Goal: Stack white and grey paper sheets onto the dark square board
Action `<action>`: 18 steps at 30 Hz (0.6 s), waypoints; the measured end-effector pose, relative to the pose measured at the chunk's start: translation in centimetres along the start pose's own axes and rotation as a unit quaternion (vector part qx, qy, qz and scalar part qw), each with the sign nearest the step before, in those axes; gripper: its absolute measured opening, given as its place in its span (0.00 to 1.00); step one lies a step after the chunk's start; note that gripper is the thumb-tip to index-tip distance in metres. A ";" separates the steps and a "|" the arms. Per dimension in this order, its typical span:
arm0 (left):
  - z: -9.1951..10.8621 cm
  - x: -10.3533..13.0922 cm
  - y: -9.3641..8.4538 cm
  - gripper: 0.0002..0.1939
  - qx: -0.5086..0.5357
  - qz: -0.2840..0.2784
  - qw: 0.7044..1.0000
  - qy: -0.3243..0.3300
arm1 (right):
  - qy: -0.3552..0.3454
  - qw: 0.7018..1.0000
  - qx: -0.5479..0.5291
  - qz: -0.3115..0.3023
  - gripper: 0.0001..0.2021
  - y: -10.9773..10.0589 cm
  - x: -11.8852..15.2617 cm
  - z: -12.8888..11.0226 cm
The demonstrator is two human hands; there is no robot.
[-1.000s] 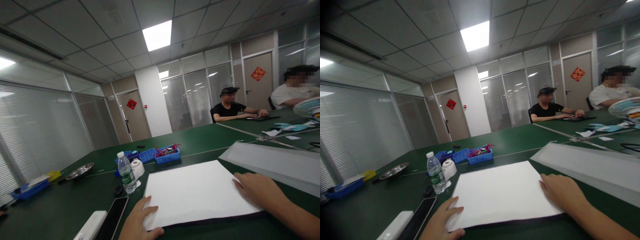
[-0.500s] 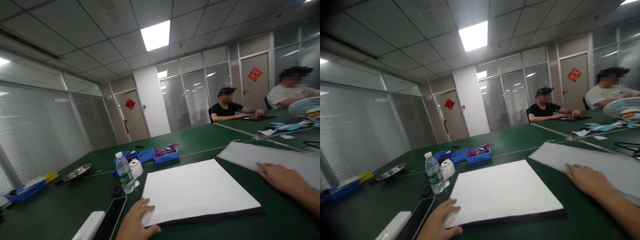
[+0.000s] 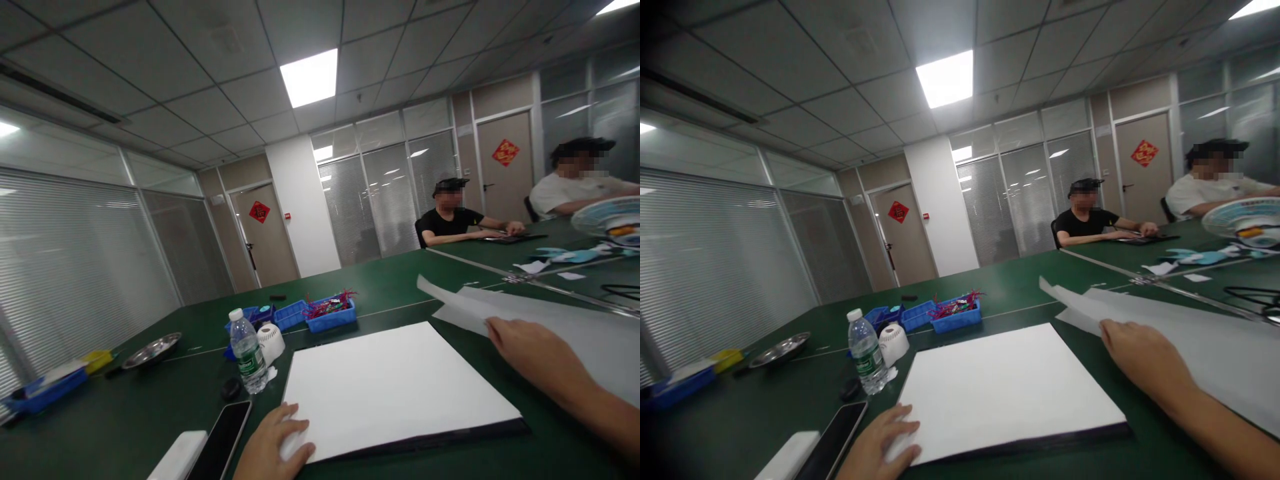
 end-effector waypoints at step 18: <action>0.9 -0.2 -0.6 0.15 -0.017 0.009 1.000 0.013 | -0.074 0.988 -0.102 -0.092 0.21 1.8 3.9 -12.3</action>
Point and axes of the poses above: each hand's wrist, its own x-axis away from the middle knuckle, its own y-axis out of the palm, z = x × y, the point moved 9 cm from there along -x, towards the middle knuckle, and after that the axes turned 14 degrees about z, right-handed, at the moved point
